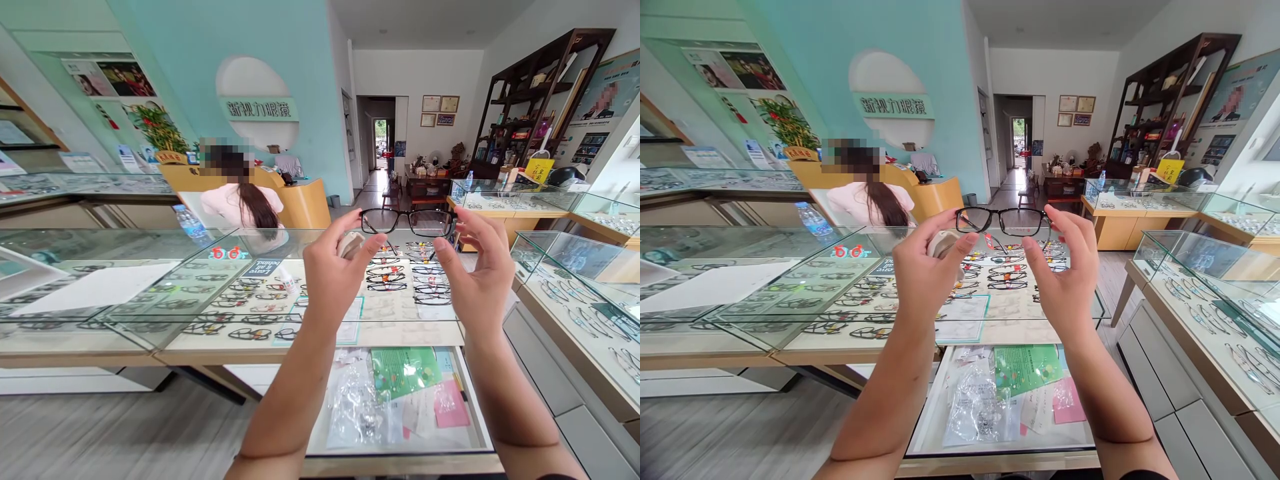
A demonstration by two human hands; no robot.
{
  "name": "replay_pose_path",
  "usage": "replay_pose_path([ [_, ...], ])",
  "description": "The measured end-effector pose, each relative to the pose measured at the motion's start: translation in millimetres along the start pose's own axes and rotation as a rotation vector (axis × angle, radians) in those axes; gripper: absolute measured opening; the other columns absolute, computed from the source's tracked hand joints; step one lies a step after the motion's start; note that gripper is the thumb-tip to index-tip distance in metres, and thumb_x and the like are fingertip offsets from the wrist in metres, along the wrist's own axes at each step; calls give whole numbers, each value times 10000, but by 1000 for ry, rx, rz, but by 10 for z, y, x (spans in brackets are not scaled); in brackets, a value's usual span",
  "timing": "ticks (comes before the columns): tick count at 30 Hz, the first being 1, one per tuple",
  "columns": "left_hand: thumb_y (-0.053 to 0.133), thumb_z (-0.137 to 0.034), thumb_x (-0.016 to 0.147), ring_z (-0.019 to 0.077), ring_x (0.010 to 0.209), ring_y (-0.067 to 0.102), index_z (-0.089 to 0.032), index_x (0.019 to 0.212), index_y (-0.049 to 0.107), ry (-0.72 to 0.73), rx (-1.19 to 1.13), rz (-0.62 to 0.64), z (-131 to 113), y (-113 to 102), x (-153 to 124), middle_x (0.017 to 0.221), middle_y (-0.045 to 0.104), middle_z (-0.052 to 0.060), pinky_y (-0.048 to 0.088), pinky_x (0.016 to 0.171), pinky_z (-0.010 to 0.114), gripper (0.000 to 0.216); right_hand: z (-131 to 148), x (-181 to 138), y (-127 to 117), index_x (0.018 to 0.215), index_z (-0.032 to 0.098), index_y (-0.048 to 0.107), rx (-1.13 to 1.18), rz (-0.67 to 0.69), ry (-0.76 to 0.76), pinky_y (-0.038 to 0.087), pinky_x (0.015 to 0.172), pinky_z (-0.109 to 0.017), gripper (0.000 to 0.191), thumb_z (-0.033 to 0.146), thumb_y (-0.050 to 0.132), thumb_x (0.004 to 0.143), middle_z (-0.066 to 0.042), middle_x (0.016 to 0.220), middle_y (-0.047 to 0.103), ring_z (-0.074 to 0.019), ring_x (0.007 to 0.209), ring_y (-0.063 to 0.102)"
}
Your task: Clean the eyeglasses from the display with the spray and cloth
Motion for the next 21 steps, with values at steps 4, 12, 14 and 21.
replay_pose_path([
  [4, 904, -622, 831, 246, 887, 805, -236, 1233, 832, 0, 18, -4, 49, 19, 13, 1097, 863, 105, 649, 751, 365, 562, 9, -10, 1, 1357, 300, 740, -15, -8, -36, 620, 950, -485, 382, 302, 762, 975, -92, 1305, 750, -265, 1139, 728],
  [12, 876, -618, 863, 213, 914, 767, -220, 1202, 793, 169, 101, -120, -120, -77, -24, 1069, 826, 73, 599, 789, 356, 529, -116, -33, 61, 1375, 313, 714, 37, 45, 33, 627, 996, -497, 380, 351, 721, 998, -80, 1342, 757, -268, 1204, 743],
  [14, 866, -612, 874, 207, 918, 748, -222, 1206, 776, 219, 138, -158, -195, -112, -39, 1067, 807, 64, 590, 793, 354, 521, -155, -37, 99, 1383, 310, 712, 48, 80, 64, 629, 1001, -498, 380, 366, 700, 1007, -81, 1362, 759, -268, 1217, 747],
  [21, 846, -615, 893, 173, 769, 632, -207, 1186, 759, 347, 212, -241, -407, -183, -84, 981, 739, 39, 536, 710, 337, 509, -251, -70, 200, 1433, 308, 698, 33, 159, 124, 640, 1008, -530, 436, 405, 682, 1009, -98, 1408, 764, -283, 1230, 753],
])
Point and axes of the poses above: each hand's wrist, its own x-axis towards the middle knuckle, its own y-axis out of the palm, z = x × y, the point moved 10 cm from there along x, towards the middle knuckle
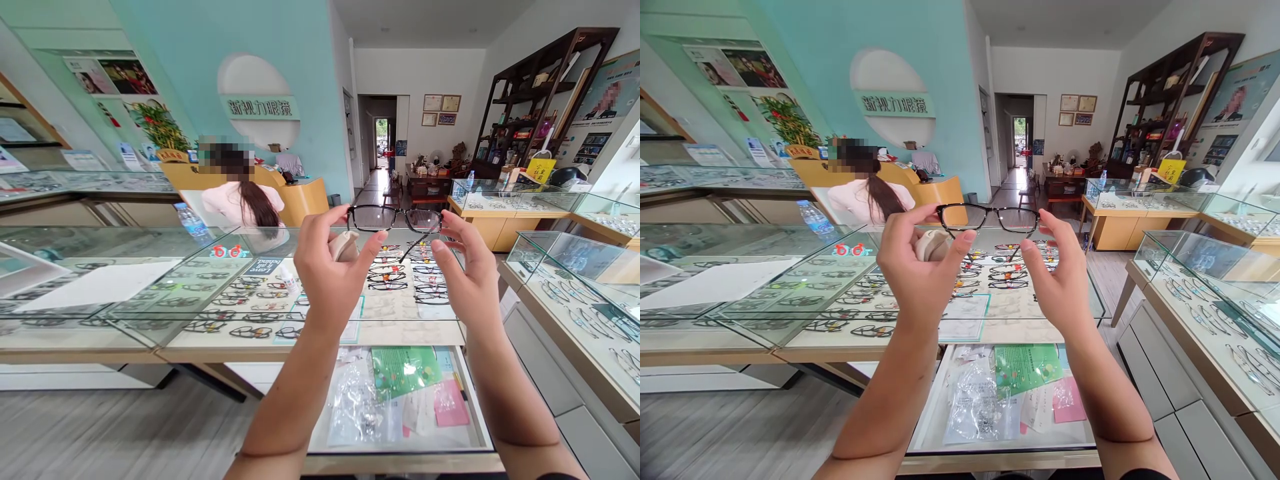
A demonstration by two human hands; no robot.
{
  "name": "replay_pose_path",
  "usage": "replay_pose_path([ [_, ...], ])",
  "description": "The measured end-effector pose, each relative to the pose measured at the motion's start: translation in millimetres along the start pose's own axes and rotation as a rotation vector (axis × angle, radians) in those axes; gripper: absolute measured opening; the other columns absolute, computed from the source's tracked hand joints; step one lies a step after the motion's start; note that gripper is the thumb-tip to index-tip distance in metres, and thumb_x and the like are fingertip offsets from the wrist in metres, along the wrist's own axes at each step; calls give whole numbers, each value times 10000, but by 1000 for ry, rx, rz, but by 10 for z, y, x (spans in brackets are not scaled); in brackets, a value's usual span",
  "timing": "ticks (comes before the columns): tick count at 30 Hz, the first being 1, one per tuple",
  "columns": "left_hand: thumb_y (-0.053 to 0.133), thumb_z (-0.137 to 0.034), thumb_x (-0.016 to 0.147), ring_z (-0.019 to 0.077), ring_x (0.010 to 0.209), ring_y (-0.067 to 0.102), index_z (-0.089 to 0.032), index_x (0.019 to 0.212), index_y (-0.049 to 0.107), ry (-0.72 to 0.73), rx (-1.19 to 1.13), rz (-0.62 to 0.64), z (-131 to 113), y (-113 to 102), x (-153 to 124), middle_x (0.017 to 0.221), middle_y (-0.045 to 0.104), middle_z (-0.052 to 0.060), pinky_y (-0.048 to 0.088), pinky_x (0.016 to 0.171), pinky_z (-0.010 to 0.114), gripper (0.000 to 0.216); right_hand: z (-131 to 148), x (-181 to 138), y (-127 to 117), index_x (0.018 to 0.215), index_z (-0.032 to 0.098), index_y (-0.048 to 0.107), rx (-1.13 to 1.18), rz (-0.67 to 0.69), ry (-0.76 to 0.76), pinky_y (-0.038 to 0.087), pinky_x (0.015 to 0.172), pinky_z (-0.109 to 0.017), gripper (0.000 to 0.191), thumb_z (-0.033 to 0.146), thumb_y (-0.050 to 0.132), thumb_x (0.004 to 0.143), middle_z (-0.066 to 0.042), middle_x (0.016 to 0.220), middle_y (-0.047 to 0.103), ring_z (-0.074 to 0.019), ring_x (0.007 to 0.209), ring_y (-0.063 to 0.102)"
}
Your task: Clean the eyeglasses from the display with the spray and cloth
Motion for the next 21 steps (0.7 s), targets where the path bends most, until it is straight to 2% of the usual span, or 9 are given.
replay_pose_path([
  [11, 857, -582, 881, 198, 832, 668, -205, 1177, 768, -25, 6, 2, 39, -5, 7, 977, 740, 48, 548, 735, 348, 488, -10, -4, 54, 1448, 315, 682, -19, 41, -11, 645, 1011, -524, 429, 403, 670, 1029, -100, 1399, 761, -274, 1203, 756],
  [17, 869, -614, 857, 130, 690, 606, -211, 1217, 773, -224, -119, 139, 298, 110, -16, 1072, 783, 65, 542, 660, 297, 549, 158, -20, -33, 1473, 347, 683, 37, -5, -111, 629, 1013, -497, 440, 351, 671, 1034, -85, 1429, 728, -267, 1231, 730],
  [21, 885, -637, 829, 145, 739, 671, -220, 1204, 787, -348, -213, 192, 445, 154, -22, 1103, 795, 87, 522, 582, 250, 570, 293, -42, -65, 1505, 378, 675, 40, -5, -180, 613, 1038, -502, 461, 328, 656, 1047, -70, 1446, 713, -274, 1279, 701],
])
Point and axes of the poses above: each hand's wrist, its own x-axis towards the middle knuckle, its own y-axis out of the palm, z = x × y, the point moved 10 cm from there along x, towards the middle knuckle
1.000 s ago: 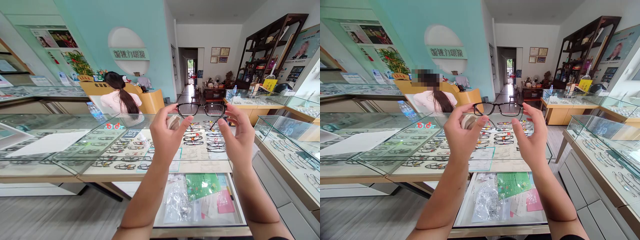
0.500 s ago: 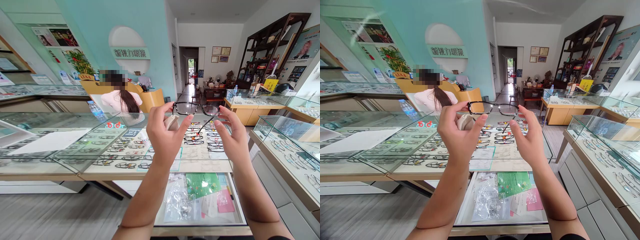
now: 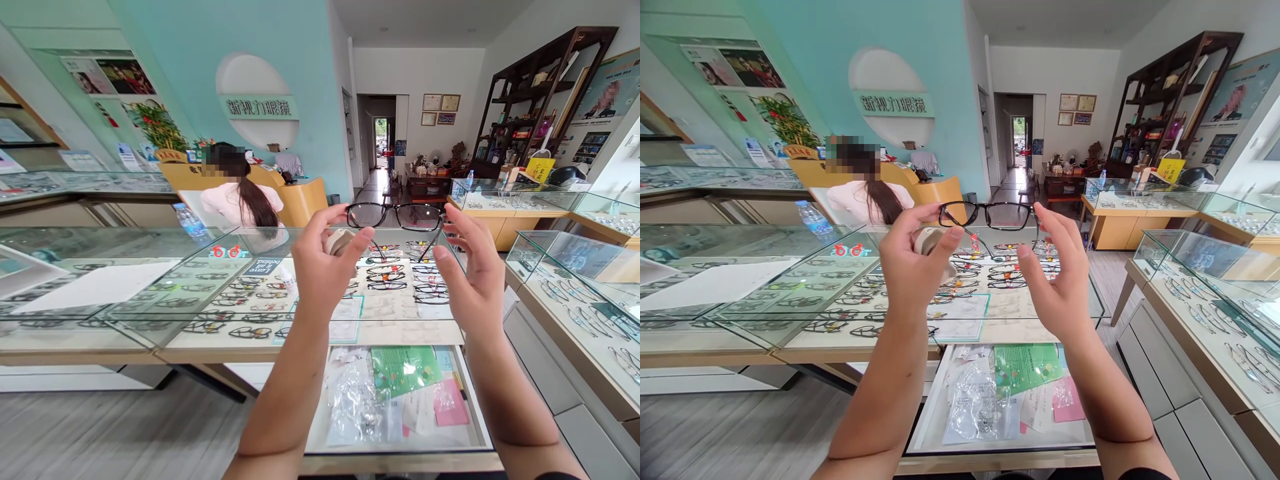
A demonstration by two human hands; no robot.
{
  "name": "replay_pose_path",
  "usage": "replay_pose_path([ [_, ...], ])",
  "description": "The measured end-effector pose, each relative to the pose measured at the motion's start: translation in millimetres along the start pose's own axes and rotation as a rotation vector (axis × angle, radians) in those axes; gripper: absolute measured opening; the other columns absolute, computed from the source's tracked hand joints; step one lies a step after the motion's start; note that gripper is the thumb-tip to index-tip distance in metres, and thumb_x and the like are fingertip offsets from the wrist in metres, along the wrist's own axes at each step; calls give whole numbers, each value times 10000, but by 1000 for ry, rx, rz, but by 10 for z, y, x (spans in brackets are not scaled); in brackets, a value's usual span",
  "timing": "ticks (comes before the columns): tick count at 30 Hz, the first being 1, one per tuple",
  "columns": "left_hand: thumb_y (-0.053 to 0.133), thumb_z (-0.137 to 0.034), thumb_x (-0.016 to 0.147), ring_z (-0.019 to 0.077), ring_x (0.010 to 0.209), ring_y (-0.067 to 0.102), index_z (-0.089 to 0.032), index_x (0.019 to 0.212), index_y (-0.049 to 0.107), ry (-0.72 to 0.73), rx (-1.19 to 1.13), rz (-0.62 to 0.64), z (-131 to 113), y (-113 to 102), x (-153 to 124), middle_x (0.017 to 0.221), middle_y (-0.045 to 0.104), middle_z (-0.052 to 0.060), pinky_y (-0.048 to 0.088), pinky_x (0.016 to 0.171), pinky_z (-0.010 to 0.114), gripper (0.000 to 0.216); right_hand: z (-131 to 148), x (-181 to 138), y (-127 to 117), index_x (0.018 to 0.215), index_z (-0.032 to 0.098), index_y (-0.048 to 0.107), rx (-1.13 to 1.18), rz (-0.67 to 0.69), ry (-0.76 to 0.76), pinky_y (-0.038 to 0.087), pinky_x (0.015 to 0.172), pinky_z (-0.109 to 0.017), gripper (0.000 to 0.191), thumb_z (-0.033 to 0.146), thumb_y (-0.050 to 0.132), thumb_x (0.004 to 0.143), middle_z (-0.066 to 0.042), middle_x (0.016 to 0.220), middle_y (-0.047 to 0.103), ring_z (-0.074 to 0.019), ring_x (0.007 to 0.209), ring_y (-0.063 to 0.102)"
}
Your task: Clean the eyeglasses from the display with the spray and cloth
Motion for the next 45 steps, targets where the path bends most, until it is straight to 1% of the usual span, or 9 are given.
replay_pose_path([
  [3, 888, -658, 814, 154, 749, 690, -223, 1192, 791, -36, -30, 19, 36, 6, 19, 1099, 804, 91, 522, 549, 240, 585, 49, -1, -4, 1522, 387, 667, -6, 6, -24, 605, 1059, -510, 476, 326, 660, 1049, -64, 1449, 713, -281, 1301, 691],
  [9, 864, -676, 829, 113, 601, 618, -238, 1201, 794, -20, -42, 56, 79, 56, 33, 1074, 821, 79, 462, 456, 231, 580, 88, -7, -27, 1527, 407, 664, -42, 1, -33, 605, 1072, -540, 479, 341, 642, 1053, -60, 1450, 708, -292, 1299, 684],
  [17, 795, -730, 876, 128, 663, 667, -233, 1181, 775, 56, -15, 16, 70, 29, 57, 1047, 798, 77, 487, 527, 244, 584, 91, -19, 6, 1494, 387, 683, -21, 6, -12, 624, 995, -510, 450, 356, 629, 1049, -71, 1366, 725, -284, 1231, 683],
  [20, 808, -708, 878, 104, 611, 585, -230, 1189, 758, 97, 12, -29, 10, -14, 31, 1036, 767, 61, 448, 518, 250, 572, 19, -12, 26, 1458, 368, 696, -7, 6, 32, 624, 969, -487, 426, 354, 639, 1036, -72, 1338, 728, -270, 1190, 698],
  [23, 846, -676, 858, 111, 641, 534, -225, 1193, 745, 181, 61, -107, -104, -80, -17, 1017, 729, 47, 470, 585, 275, 572, -107, -11, 68, 1435, 352, 693, 1, 23, 110, 624, 965, -486, 421, 355, 661, 1015, -74, 1337, 734, -266, 1164, 714],
  [27, 861, -642, 857, 133, 679, 538, -218, 1193, 734, 279, 137, -164, -257, -112, -72, 987, 691, 34, 526, 698, 324, 556, -228, -15, 118, 1434, 330, 672, 2, 38, 158, 621, 980, -491, 434, 327, 670, 1000, -84, 1372, 734, -266, 1176, 722],
  [36, 877, -596, 867, 146, 689, 575, -238, 1214, 727, 410, 151, -205, -444, -125, -130, 1032, 700, 40, 535, 728, 345, 521, -285, -15, 131, 1420, 328, 671, 38, 26, 177, 623, 1017, -507, 421, 343, 673, 999, -83, 1420, 730, -266, 1210, 726],
  [40, 884, -599, 864, 152, 731, 611, -247, 1260, 727, 355, 107, -173, -317, -98, -104, 1077, 724, 50, 539, 746, 338, 552, -238, -11, 96, 1436, 348, 665, 48, 6, 144, 620, 1035, -516, 418, 359, 646, 1019, -75, 1413, 719, -273, 1247, 713],
  [45, 862, -695, 842, 133, 690, 621, -254, 1307, 731, 153, 12, -74, 12, 8, -6, 1108, 770, 70, 523, 640, 289, 654, -95, 2, 38, 1472, 379, 660, 36, -12, 32, 614, 1052, -520, 452, 358, 647, 1021, -72, 1453, 682, -289, 1310, 678],
])
Point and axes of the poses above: each hand's wrist, its own x-axis towards the middle knuckle, its own y-axis out of the palm, z = x × y, the point moved 10 cm from there along x, towards the middle knuckle
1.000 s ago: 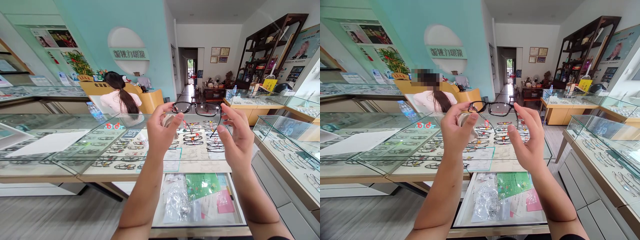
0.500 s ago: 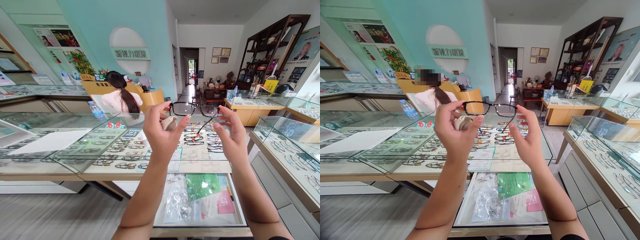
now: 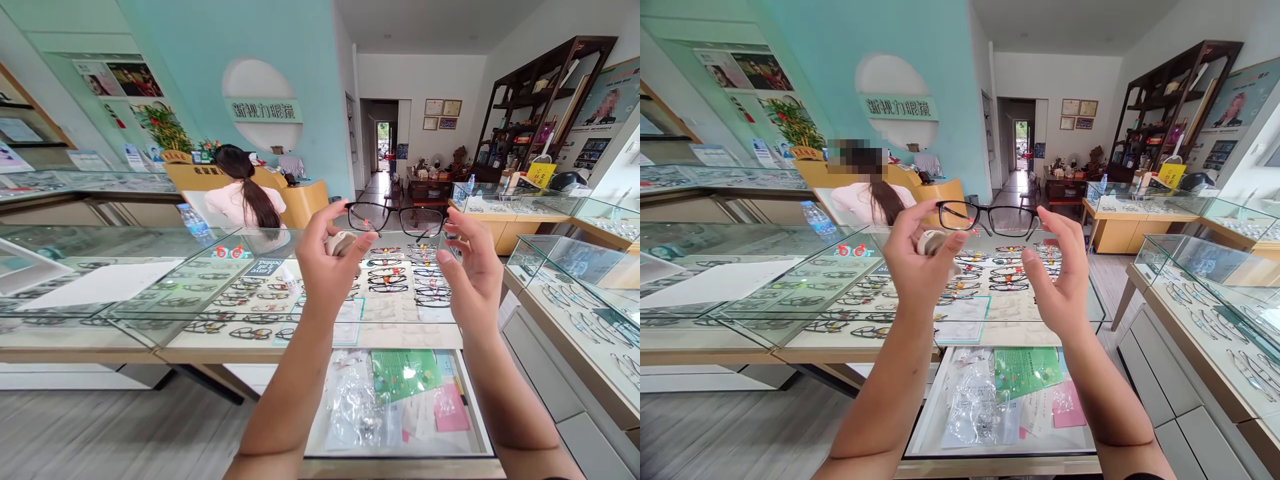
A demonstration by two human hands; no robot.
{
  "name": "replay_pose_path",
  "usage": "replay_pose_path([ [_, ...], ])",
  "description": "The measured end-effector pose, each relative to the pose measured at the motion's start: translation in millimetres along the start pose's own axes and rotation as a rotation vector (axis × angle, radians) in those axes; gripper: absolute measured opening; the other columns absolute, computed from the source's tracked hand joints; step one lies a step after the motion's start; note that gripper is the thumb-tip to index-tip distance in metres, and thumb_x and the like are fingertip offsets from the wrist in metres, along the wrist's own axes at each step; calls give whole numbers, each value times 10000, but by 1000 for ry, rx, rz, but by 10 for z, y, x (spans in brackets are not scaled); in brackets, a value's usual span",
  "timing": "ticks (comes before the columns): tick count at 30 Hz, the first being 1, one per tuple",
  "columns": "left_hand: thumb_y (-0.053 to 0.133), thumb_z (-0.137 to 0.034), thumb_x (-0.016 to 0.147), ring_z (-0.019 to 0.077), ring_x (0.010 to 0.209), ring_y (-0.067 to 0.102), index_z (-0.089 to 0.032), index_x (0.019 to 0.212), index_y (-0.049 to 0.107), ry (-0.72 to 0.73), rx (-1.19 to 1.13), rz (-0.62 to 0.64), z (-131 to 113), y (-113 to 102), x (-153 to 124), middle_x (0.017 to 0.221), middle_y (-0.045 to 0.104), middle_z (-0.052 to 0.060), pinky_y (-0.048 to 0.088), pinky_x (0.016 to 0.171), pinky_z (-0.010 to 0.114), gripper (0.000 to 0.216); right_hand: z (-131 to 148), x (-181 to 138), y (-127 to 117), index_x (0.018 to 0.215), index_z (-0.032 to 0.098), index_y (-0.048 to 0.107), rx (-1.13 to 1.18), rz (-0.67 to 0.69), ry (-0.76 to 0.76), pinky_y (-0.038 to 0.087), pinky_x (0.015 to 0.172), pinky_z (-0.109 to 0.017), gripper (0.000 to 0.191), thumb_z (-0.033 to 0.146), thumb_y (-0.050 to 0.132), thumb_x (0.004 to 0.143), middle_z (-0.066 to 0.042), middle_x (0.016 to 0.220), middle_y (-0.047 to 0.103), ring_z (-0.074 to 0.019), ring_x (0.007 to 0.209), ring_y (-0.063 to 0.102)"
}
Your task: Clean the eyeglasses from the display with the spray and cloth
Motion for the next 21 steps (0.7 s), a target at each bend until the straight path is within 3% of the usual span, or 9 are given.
replay_pose_path([
  [7, 862, -744, 806, 125, 660, 641, -243, 1288, 754, -91, -39, 36, 114, 51, 11, 1241, 806, 130, 555, 612, 282, 704, 74, -19, 2, 1514, 419, 650, 0, -5, -56, 601, 1091, -556, 483, 352, 648, 1035, -60, 1498, 664, -311, 1382, 633],
  [14, 840, -747, 831, 219, 912, 769, -250, 1295, 762, -57, -38, 33, 89, 75, 8, 1302, 803, 163, 606, 689, 306, 684, 119, -24, 11, 1545, 435, 630, -58, 2, -84, 601, 1126, -583, 503, 372, 614, 1047, -64, 1515, 648, -325, 1445, 605],
  [21, 871, -699, 833, 153, 786, 710, -254, 1304, 738, -16, -67, -1, 54, 58, -4, 1343, 788, 141, 603, 719, 302, 661, 69, -26, 21, 1528, 446, 641, -17, -10, -68, 591, 1136, -557, 494, 352, 637, 1043, -52, 1516, 656, -309, 1435, 610],
])
Point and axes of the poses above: each hand's wrist, its own x-axis towards the middle knuckle, its own y-axis out of the palm, z = x × y, the point moved 10 cm from there along x, towards the middle knuckle
